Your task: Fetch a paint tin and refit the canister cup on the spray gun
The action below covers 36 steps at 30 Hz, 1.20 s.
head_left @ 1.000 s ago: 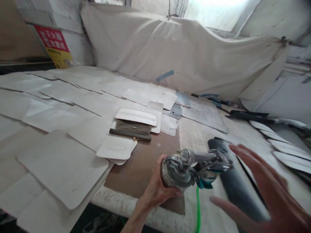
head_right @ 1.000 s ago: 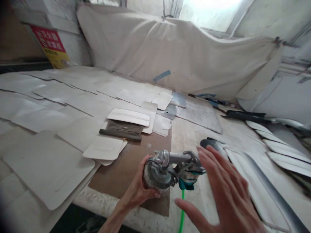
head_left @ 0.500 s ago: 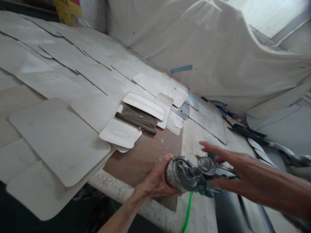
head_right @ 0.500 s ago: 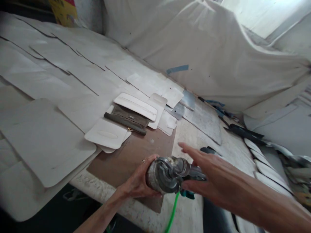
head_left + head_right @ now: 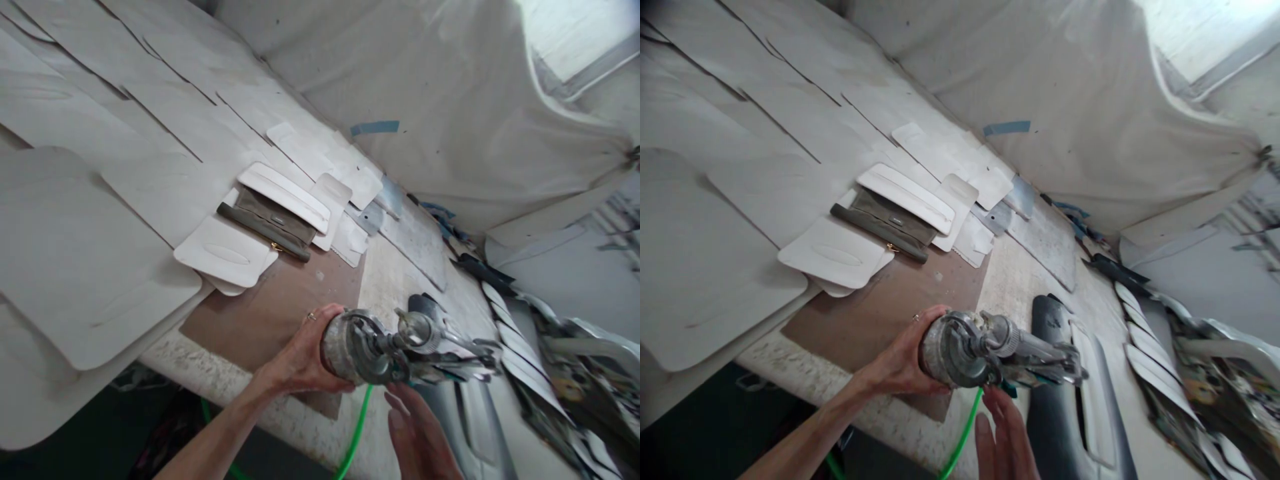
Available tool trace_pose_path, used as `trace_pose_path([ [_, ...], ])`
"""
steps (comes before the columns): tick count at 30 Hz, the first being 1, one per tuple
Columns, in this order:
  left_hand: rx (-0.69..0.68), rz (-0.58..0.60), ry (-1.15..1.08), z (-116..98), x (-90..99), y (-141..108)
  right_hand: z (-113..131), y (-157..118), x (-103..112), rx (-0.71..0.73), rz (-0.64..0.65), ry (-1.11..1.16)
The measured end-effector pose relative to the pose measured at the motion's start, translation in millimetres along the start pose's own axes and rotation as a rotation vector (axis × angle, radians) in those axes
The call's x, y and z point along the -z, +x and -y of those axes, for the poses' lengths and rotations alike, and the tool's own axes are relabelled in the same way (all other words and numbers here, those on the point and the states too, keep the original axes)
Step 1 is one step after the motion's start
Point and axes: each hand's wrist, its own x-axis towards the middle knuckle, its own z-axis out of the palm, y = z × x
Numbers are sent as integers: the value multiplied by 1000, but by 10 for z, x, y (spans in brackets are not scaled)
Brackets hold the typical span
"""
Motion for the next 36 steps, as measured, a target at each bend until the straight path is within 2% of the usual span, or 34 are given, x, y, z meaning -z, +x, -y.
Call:
trace_pose_path([
  [3,3,-9,0,14,-24,-8,-58,76,41,-62,-167,57],
  [5,17,-2,-9,12,-34,-11,-127,79,43,-94,-185,77],
  [7,38,-2,-19,5,-44,-12,-246,33,-21,-112,-86,114],
  [11,100,8,-46,-8,-68,-7,-537,-36,-310,-81,130,271],
  [15,147,19,-49,-22,-80,0,-678,203,-501,2,331,240],
  [18,157,30,-40,-44,-82,8,-688,423,-477,44,270,179],
  [20,164,39,-54,-63,-85,13,-695,444,-404,36,237,215],
  [24,186,45,-69,-83,-90,18,-712,199,-146,-14,259,243],
  [26,195,50,-66,-80,-92,15,-678,82,-19,-7,227,257],
  [28,193,49,-72,-77,-94,11,-606,47,34,-25,215,286],
  [31,185,45,-85,-89,-98,12,-489,134,-55,-72,235,286],
  [36,176,39,-104,-122,-100,25,-403,275,-216,-122,183,348],
])
